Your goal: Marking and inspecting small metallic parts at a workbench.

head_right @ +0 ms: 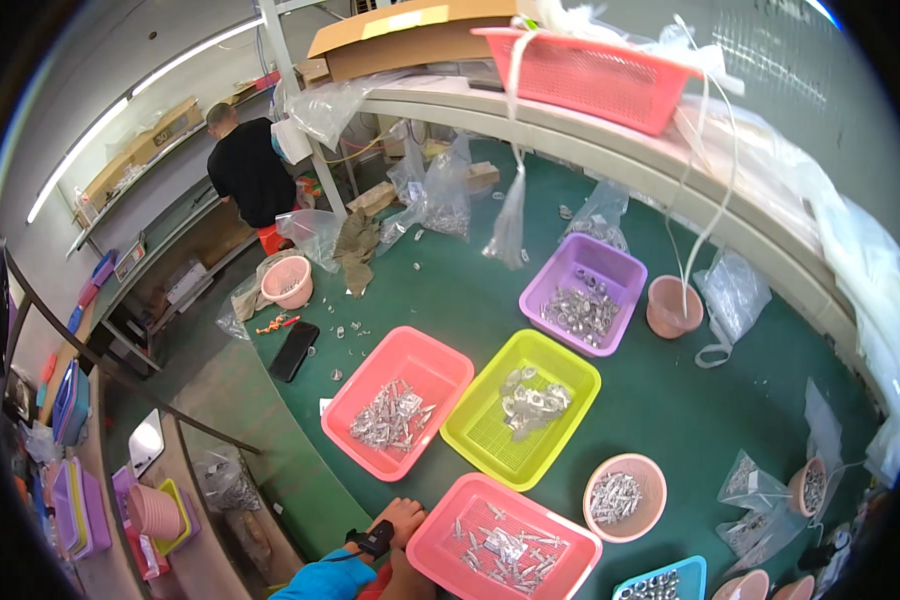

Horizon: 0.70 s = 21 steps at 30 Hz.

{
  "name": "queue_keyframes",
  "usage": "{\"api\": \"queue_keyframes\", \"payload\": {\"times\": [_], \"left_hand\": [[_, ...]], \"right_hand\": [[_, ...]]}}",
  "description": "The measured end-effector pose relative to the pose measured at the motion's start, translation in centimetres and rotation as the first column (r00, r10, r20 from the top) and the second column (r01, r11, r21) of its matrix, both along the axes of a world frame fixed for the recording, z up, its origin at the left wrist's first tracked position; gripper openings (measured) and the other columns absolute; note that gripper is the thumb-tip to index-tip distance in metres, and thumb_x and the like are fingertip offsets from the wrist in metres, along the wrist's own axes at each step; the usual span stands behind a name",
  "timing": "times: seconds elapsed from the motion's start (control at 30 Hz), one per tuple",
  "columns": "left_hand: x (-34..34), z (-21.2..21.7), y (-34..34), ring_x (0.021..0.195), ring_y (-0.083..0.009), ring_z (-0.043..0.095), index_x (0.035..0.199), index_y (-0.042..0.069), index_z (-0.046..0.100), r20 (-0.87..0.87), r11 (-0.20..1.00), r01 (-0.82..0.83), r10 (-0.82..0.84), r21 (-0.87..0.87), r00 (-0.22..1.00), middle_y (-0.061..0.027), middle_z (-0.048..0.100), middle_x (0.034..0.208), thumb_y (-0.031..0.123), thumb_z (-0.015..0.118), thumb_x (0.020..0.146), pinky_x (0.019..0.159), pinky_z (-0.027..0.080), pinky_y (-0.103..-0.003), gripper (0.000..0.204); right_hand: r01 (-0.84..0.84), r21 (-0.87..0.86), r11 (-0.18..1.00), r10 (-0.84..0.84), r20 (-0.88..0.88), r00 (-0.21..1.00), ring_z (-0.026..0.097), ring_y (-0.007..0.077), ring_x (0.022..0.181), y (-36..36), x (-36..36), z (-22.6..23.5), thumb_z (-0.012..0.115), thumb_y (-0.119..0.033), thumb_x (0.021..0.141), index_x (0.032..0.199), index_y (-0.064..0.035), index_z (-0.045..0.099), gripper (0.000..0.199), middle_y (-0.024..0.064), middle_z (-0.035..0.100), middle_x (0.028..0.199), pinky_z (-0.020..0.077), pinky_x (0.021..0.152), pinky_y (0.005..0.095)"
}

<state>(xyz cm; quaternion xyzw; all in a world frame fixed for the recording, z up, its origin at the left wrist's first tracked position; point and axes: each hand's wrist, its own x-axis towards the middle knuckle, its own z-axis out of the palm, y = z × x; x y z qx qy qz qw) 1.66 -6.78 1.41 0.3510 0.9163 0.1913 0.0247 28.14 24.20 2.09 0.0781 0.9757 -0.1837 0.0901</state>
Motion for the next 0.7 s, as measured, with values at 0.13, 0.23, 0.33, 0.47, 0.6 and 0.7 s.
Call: {"api": "queue_keyframes", "payload": {"times": [0.13,0.23,0.33,0.47,0.6,0.7], "left_hand": [[-0.6,-0.7,-0.5,0.065,-0.0217,0.043,0.071,0.008,0.046,0.051,0.996,0.024,-0.028,0.081,0.998,-0.0072,0.042,0.068,0.016,0.048,0.065,0.058,0.032,-0.032,0.01],[-1.1,-0.8,-0.5,0.065,-0.0219,0.043,0.072,0.008,0.047,0.059,0.986,0.065,-0.074,0.151,0.995,-0.0073,0.043,0.07,0.015,0.049,0.065,0.057,0.033,-0.032,0.011],[-2.2,-1.7,-1.7,0.068,-0.0214,0.047,0.076,0.006,0.05,0.261,0.941,0.053,-0.147,0.334,0.954,-0.0074,0.048,0.07,0.016,0.048,0.067,0.059,0.036,-0.031,0.013],[-4.5,-1.2,-5.5,0.063,-0.0181,0.052,0.082,0.001,0.051,0.88,0.908,-0.187,-0.284,0.374,0.382,-0.0107,0.054,0.069,0.021,0.047,0.075,0.058,0.041,-0.027,0.022],[-7.8,0.3,-12.1,0.08,-0.0161,0.053,0.089,-0.002,0.049,0.958,0.951,-0.181,-0.217,0.251,0.187,-0.0107,0.055,0.081,0.021,0.042,0.08,0.067,0.043,-0.025,0.025],[-10.4,4.5,-13.2,0.067,-0.0148,0.051,0.087,0.002,0.053,0.895,0.919,-0.138,-0.313,0.37,0.316,-0.0056,0.055,0.074,0.018,0.045,0.077,0.059,0.041,-0.024,0.021]], "right_hand": [[0.204,-0.024,0.979,-0.205,-0.181,0.962,0.043,0.0337,0.082,-2.2,-3.7,2.9,0.05,-0.004,0.063,0.087,-0.0015,0.049,0.025,0.0185,0.048,0.083,0.035,0.071,0.0387],[0.61,-0.629,0.482,-0.767,0.035,0.641,0.042,0.0319,0.089,0.9,-3.6,-4.5,0.055,-0.01,0.065,0.095,-0.0011,0.046,0.033,0.0178,0.048,0.094,0.0359,0.072,0.0376],[0.515,0.311,0.799,-0.561,0.077,0.824,0.044,0.0278,0.092,-0.5,-3.9,-2.5,0.047,-0.021,0.074,0.108,-0.0013,0.039,0.04,0.0154,0.046,0.104,0.0375,0.076,0.0354],[0.72,-0.616,0.321,-0.844,0.159,0.512,0.04,0.0261,0.1,-4.8,-2.0,-2.4,0.038,-0.035,0.079,0.115,-0.004,0.032,0.048,0.0119,0.04,0.112,0.0343,0.081,0.04],[0.341,-0.69,-0.638,-0.62,0.723,0.304,0.05,0.0217,0.082,-14.9,-8.7,4.1,0.047,-0.04,0.075,0.1,-0.0148,0.047,0.036,0.0061,0.053,0.091,0.0399,0.07,0.0393],[0.321,-0.639,-0.699,-0.641,0.759,0.117,0.049,0.0223,0.08,-19.2,-14.2,5.5,0.049,-0.029,0.074,0.095,-0.0113,0.048,0.027,0.0066,0.054,0.085,0.0409,0.069,0.0359]]}}
